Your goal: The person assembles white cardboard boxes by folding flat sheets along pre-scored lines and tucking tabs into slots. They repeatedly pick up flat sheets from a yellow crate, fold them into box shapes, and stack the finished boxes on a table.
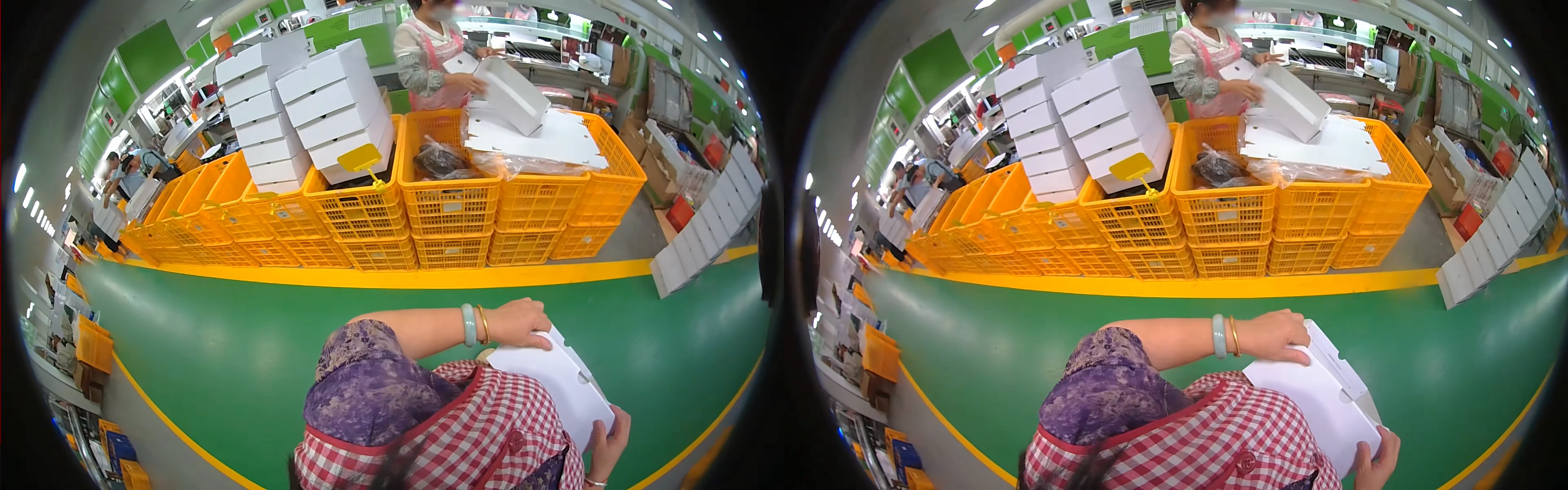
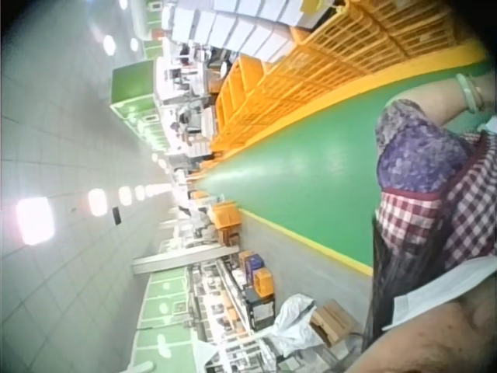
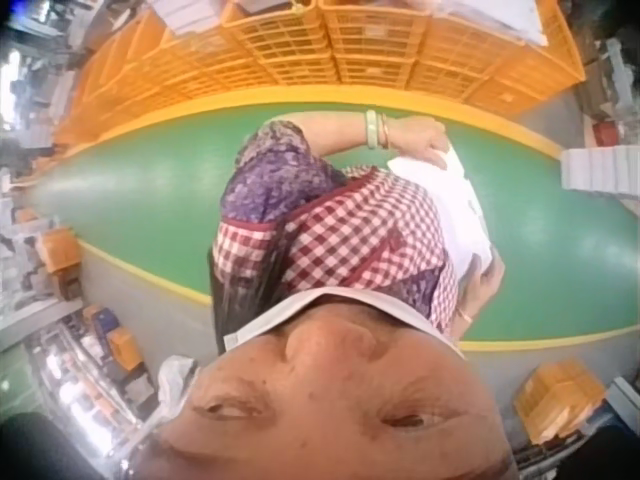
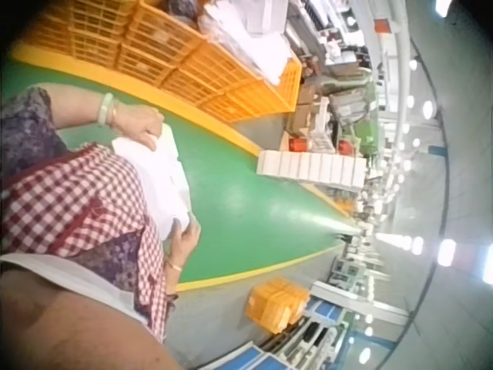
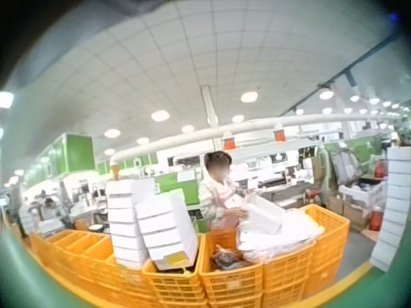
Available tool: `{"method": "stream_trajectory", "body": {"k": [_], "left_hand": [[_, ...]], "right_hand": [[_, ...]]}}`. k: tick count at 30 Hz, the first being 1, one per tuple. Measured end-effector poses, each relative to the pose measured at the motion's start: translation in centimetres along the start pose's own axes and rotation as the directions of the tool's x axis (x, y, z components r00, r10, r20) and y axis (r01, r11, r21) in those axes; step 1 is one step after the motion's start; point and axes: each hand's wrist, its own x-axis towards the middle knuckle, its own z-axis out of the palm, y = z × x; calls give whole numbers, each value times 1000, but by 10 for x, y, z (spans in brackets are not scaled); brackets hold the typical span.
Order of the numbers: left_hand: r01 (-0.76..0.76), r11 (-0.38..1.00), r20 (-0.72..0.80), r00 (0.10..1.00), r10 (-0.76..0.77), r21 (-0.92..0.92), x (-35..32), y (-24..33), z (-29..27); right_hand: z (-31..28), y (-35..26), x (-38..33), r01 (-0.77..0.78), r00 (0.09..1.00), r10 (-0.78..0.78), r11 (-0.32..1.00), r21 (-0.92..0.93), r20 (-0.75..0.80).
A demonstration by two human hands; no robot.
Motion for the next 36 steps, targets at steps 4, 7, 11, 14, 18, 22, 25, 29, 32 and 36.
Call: {"method": "stream_trajectory", "body": {"k": [4, 7, 11, 14, 18, 22, 25, 29, 32, 36], "left_hand": [[-51, 995, -15, 999, 50, -88, 48, -36, 5], [-59, 986, -7, 998, 58, -156, 83, -61, -4], [-51, 985, 20, 998, 55, -167, 121, -98, -20], [-22, 988, 30, 999, 27, -155, 138, -116, -32], [76, 993, 207, 977, -55, -94, 145, -116, -53], [-49, 999, 500, 866, 33, 18, 163, -97, -62], [-93, 993, 616, 787, 25, 78, 171, -60, -57], [-60, 990, 686, 727, -43, 126, 160, -22, -35], [-49, 988, 726, 684, -75, 149, 146, -6, -21], [-92, 979, 767, 637, -80, 179, 130, 31, -22]], "right_hand": [[-15, -22, 55, 363, 895, -445, 676, -641, 38], [-32, -14, 95, 136, 959, 36, 812, -568, 281], [-20, -2, 147, 27, 972, 53, 943, -332, 230], [-13, -4, 177, 114, 957, 14, 900, -421, 290], [-12, 4, 198, 185, 942, -24, 869, -459, 335], [-29, 5, 198, 150, 860, 49, 927, -345, 507], [-37, -18, 187, 133, 743, 90, 951, -278, 664], [-45, -42, 155, 51, 710, 81, 985, -166, 699], [-52, -43, 135, -84, 648, 219, 973, -217, 730], [-56, -32, 110, -55, 661, 241, 960, -275, 710]]}}
